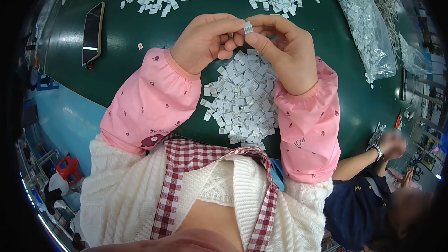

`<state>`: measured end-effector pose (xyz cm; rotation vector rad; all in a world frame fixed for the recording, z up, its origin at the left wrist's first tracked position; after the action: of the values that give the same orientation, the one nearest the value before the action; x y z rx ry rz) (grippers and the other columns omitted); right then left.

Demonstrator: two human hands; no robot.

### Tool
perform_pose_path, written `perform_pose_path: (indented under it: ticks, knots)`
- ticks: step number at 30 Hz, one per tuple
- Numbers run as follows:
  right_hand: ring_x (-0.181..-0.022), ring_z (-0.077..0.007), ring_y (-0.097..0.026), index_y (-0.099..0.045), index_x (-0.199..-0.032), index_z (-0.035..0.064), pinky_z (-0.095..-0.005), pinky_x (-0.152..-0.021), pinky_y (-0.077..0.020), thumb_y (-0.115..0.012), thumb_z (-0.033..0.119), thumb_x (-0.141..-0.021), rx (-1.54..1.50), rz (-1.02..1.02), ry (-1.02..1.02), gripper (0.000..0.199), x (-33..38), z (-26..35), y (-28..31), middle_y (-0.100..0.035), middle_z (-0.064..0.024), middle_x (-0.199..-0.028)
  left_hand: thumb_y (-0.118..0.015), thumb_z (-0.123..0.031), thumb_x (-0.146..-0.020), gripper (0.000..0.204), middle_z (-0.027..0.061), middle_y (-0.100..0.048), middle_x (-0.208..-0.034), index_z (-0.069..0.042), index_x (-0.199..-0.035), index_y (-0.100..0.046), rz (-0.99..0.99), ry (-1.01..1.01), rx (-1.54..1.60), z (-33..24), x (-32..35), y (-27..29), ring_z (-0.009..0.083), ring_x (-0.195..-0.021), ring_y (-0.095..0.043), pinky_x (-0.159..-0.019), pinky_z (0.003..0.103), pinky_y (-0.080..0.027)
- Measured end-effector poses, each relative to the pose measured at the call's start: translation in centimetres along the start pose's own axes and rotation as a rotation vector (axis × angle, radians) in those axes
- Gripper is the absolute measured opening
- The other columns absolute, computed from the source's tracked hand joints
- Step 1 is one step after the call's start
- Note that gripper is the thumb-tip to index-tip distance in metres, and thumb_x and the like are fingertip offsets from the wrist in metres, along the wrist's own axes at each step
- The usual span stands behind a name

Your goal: The person picks up small components from a central pile, attaches pieces together by hand, and places the assembled components into piles on the table.

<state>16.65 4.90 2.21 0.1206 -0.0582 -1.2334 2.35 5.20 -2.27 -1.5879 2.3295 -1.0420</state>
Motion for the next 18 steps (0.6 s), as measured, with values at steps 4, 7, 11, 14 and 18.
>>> perform_pose_path:
  ticks: [4,7,11,14,18]
  knots:
    - [-0.087,-0.0122,-0.057,-0.062,-0.106,-0.0045,-0.0247,-0.077,-0.048,-0.066,0.004,-0.083,-0.029,-0.011,-0.017,0.025,0.02,-0.11,-0.12,-0.063,-0.0061,-0.092,-0.06,-0.015,-0.087,0.015,0.0031,-0.055,-0.071,-0.001,-0.08,-0.062,0.012,0.017,0.021,0.11,-0.05,0.04,0.0066,-0.06,-0.046,-0.047,0.02,-0.033]
    - [-0.087,-0.0124,-0.058,-0.062,-0.106,-0.0046,-0.0248,-0.077,-0.0482,-0.066,0.004,-0.083,-0.04,-0.014,-0.024,0.024,0.0,-0.28,-0.07,-0.063,-0.0064,-0.092,-0.06,-0.015,-0.087,0.015,0.0028,-0.055,-0.071,-0.002,-0.08,-0.062,0.012,0.028,0.025,0.12,-0.06,-0.02,0.0064,-0.06,-0.046,-0.046,0.02,-0.033]
    - [-0.087,-0.0124,-0.059,-0.062,-0.106,-0.0045,-0.0246,-0.077,-0.0483,-0.067,0.005,-0.084,-0.068,-0.011,-0.075,0.025,0.0,-0.23,-0.1,-0.064,-0.0068,-0.092,-0.06,-0.015,-0.087,0.015,0.0023,-0.055,-0.071,-0.002,-0.08,-0.062,-0.001,0.038,0.028,0.16,-0.02,0.03,0.0061,-0.06,-0.047,-0.046,0.02,-0.033]
    - [-0.086,-0.012,-0.06,-0.062,-0.106,-0.004,-0.0243,-0.077,-0.0483,-0.067,0.006,-0.084,-0.078,-0.009,-0.124,0.025,-0.05,-0.42,0.07,-0.065,-0.0069,-0.093,-0.06,-0.014,-0.087,0.015,0.002,-0.055,-0.071,-0.002,-0.079,-0.062,0.001,0.037,0.032,0.1,0.03,0.01,0.0057,-0.06,-0.047,-0.046,0.019,-0.033]
    - [-0.085,-0.0112,-0.061,-0.062,-0.106,-0.0032,-0.0235,-0.077,-0.0481,-0.067,0.007,-0.084,-0.117,-0.002,-0.164,0.025,-0.11,-0.85,0.26,-0.066,-0.0066,-0.093,-0.06,-0.015,-0.087,0.015,0.0017,-0.055,-0.07,-0.002,-0.079,-0.062,0.003,0.032,0.034,0.17,-0.02,-0.05,0.0053,-0.059,-0.047,-0.046,0.019,-0.034]
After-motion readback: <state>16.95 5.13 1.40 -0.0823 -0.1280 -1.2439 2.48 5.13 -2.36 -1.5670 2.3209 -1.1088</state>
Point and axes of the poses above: each hand's wrist, its own x-axis away from the middle knuckle, its own y-axis out of the back of the hand, z = x × y, the point moved 5 cm from there along -x, towards the middle knuckle
